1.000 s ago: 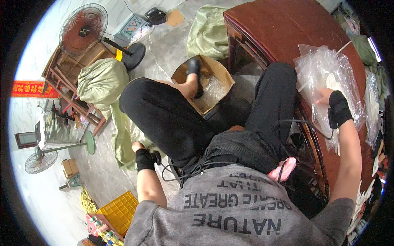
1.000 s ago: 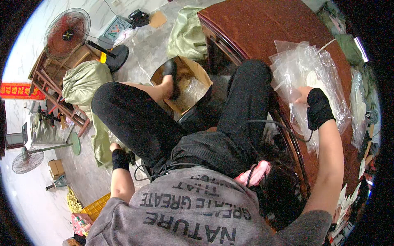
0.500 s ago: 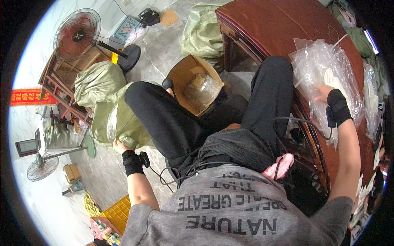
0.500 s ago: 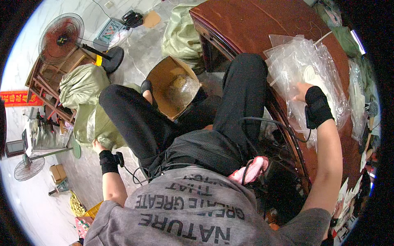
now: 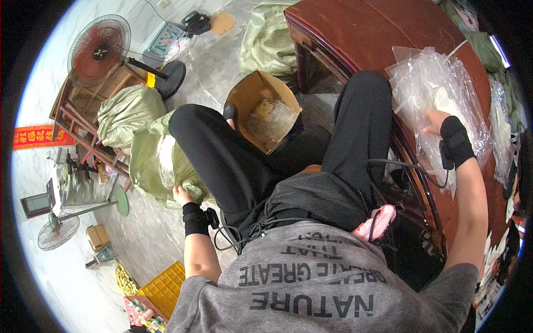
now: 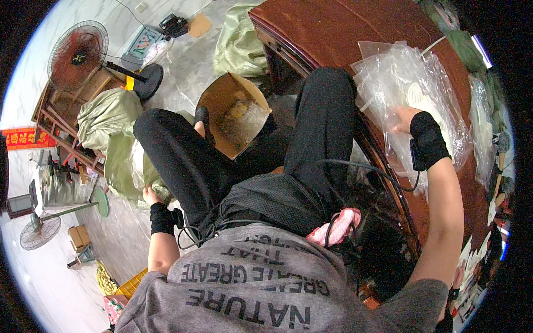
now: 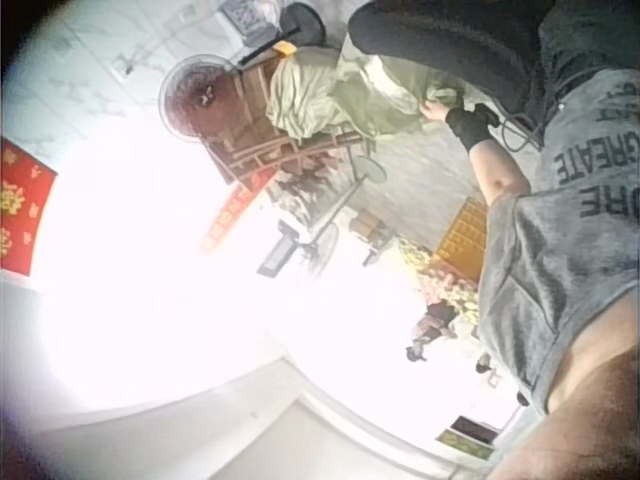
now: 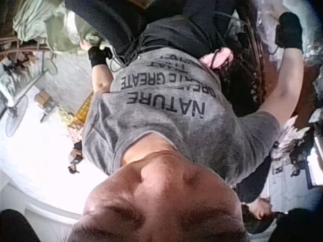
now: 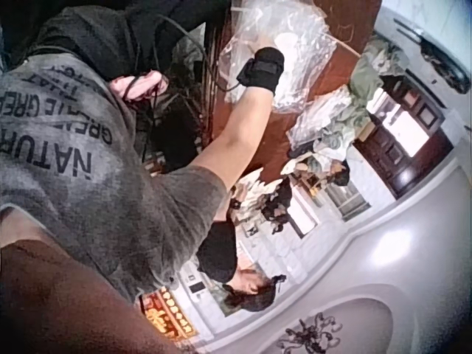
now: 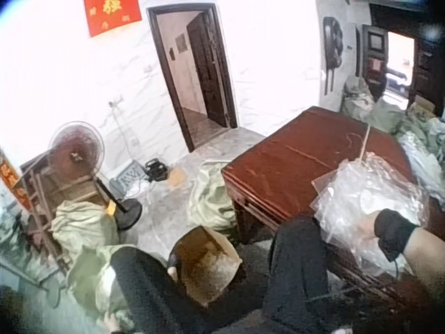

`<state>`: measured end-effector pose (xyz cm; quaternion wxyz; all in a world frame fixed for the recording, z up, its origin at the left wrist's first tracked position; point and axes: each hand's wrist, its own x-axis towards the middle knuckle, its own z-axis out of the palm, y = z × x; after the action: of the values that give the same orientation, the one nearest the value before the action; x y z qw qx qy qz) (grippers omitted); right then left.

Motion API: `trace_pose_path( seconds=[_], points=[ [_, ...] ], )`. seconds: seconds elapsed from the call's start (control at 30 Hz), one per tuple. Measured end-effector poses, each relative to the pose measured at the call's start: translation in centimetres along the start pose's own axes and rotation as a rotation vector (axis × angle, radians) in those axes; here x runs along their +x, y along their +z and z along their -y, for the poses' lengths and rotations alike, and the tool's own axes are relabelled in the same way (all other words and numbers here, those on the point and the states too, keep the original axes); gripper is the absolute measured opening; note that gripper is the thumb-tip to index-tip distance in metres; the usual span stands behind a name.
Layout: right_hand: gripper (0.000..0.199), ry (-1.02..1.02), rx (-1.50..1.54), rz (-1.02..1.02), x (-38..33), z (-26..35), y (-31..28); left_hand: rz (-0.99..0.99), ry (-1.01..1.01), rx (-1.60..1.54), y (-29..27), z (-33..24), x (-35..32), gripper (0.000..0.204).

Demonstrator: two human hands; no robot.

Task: Organize and prepare white shoe soles by moving them from sacks to a work table and arranging them.

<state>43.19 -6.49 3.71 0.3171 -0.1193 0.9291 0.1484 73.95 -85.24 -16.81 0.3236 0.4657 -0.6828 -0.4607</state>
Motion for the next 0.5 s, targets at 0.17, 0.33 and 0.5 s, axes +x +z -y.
trace_pose_path(
  seconds=[0.17, 0.33, 0.5],
  points=[
    [0.058, -0.022, 0.052, 0.006, -1.0, 1.0, -1.2, 0.088, 0.106, 0.121, -0.3, 1.5, -1.1, 0.010],
    [0.058, 0.002, 0.019, 0.007, -0.5, 1.7, -1.4, 0.129, 0.069, 0.151, -0.7, 3.4, 0.2, 0.015],
    [0.058, 0.045, -0.012, 0.024, 0.5, 0.5, 0.2, 0.133, 0.068, 0.202, 1.3, 3.2, -0.9, 0.019]
  ],
)
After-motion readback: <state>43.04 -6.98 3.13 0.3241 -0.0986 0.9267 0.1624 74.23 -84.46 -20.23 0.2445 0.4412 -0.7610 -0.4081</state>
